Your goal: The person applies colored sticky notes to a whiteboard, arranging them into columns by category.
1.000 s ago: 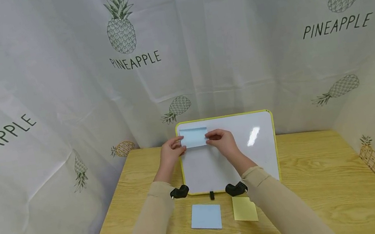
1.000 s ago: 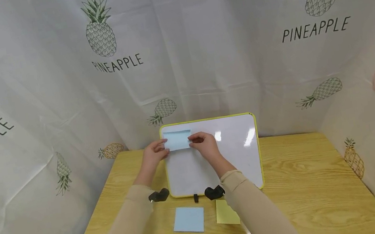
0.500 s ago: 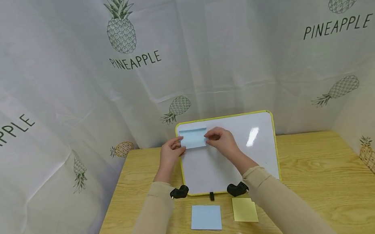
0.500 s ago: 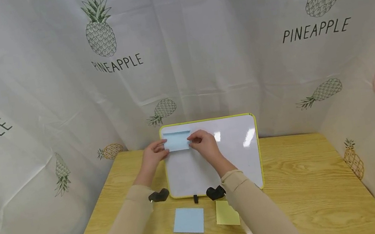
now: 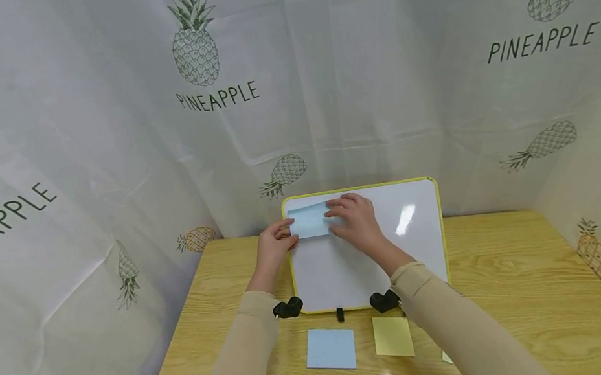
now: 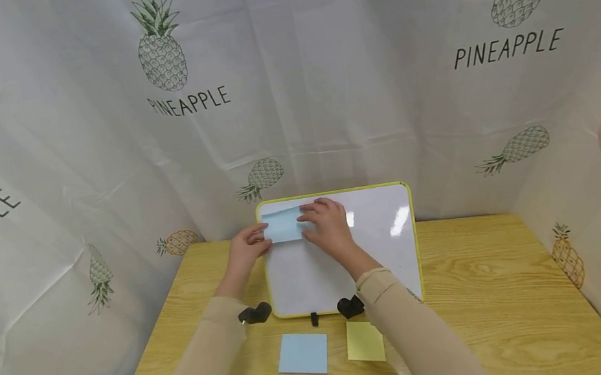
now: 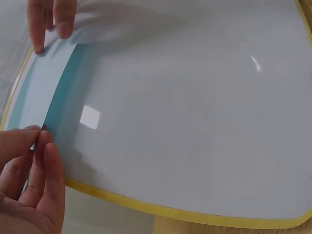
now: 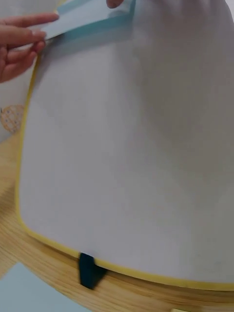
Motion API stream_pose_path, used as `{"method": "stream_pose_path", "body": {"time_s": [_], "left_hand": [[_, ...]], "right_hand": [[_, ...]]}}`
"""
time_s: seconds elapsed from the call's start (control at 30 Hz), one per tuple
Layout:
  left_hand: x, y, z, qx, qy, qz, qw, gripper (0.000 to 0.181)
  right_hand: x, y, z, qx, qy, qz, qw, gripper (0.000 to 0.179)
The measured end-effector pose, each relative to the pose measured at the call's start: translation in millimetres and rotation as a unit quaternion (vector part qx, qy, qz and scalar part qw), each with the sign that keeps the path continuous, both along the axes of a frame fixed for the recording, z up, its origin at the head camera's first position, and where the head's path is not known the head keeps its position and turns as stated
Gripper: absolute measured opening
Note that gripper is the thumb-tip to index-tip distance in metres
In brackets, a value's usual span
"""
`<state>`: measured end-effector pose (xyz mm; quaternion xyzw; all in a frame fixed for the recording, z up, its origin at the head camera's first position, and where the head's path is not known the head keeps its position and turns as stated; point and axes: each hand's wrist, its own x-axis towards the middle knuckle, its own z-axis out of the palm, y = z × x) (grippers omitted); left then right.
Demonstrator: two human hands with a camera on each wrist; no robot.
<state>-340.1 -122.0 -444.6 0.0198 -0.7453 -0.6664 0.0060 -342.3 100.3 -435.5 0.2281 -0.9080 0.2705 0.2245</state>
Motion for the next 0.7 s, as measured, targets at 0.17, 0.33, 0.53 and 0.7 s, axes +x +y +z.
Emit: {"method": "stream_pose_path", "body": {"time_s": [0.17,0.33,0.53,0.7], "left_hand": [[-1.1,-0.1,-0.3,-0.001,-0.004,0.002,1.0,0.04],[-0.1,-0.4,0.8,-0.003,-0.004,0.004,1.0,0.04],[1.5,-0.4,1.4,-0.015,-0.006,0.011,0.9998,0.04],[2.5,-1.6,0.2,-0.029,0.003,0.013,0.9995,0.041]], "right_hand": [[2.3,4.3,-4.6,0.087,0.028,-0.006,0.9958,0.041],[2.9,6.2,-5.9,0.112,0.035,-0.001,0.9931,0.049],[0.9,5.4,-4.8,0.159,0.057,0.01,0.9856,0.056],[-0.5,3.5,-3.2,0.18,0.063,0.022,0.9814,0.059]]}}
